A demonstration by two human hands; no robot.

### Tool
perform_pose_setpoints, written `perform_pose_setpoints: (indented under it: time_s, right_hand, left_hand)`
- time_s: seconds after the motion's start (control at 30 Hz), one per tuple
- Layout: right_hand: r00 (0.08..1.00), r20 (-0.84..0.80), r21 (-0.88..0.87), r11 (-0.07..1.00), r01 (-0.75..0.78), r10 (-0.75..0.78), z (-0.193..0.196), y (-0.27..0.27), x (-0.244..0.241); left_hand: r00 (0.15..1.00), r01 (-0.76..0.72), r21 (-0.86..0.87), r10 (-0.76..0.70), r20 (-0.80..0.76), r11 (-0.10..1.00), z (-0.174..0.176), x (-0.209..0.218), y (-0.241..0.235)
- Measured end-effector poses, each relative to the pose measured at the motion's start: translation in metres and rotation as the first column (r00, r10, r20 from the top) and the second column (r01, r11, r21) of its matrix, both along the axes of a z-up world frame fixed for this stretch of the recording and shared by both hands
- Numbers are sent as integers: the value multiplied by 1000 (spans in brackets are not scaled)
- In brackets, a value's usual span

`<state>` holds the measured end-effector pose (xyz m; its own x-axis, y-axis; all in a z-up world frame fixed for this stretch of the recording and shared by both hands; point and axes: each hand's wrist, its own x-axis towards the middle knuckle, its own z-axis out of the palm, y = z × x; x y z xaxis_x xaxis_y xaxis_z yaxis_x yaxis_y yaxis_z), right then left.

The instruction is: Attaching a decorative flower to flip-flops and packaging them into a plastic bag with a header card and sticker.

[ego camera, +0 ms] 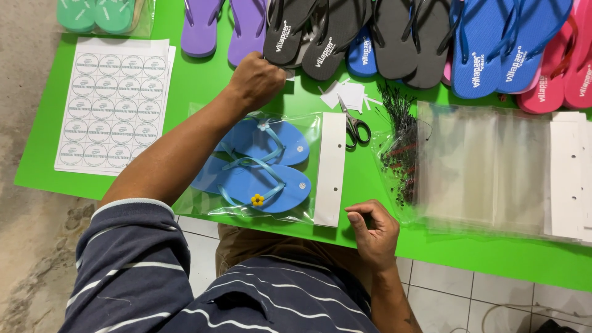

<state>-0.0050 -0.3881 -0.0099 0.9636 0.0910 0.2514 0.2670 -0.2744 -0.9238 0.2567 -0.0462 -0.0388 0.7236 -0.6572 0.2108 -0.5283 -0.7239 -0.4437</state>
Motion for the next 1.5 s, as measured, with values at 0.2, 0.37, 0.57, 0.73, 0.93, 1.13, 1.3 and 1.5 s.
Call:
perform_pose_setpoints:
  time_s: [0.2,0.37,0.57,0.73,0.93,1.13,1.3,1.5]
  right_hand:
    - [1000,-2,-30,1000,4,-4,-2,-1,-1]
    - [999,45,-16,1000,11,-10,-6,0,3]
    - [997,79,4,1000,-6,6,-8,1,5]
    - [998,69,2,1000,-11,11,-8,2,5]
    - [993,95,98,993,58,-68,-2,14,11]
    - [1000,10,173,985,-24,22,40,41,21]
    - [983,-111,195,973,-120,143,65,67,34]
    - [953,-163,135,962,-235,256,69,42,59]
  left_hand:
    - [992,31,-170,-10,125,985,16,-19,2]
    - [932,182,-323,-58,359,929,62,-70,-11]
    - [905,303,-524,-67,421,796,77,-141,-31]
    - [916,328,-633,-71,395,701,93,-191,-50]
    - [907,373,-707,-77,413,601,97,-212,-65]
    - [887,427,-711,-104,451,559,99,-217,-75]
    - [911,385,-742,-99,399,549,101,-224,-83]
    - [933,-320,-937,-221,-285,-142,92,-232,-90]
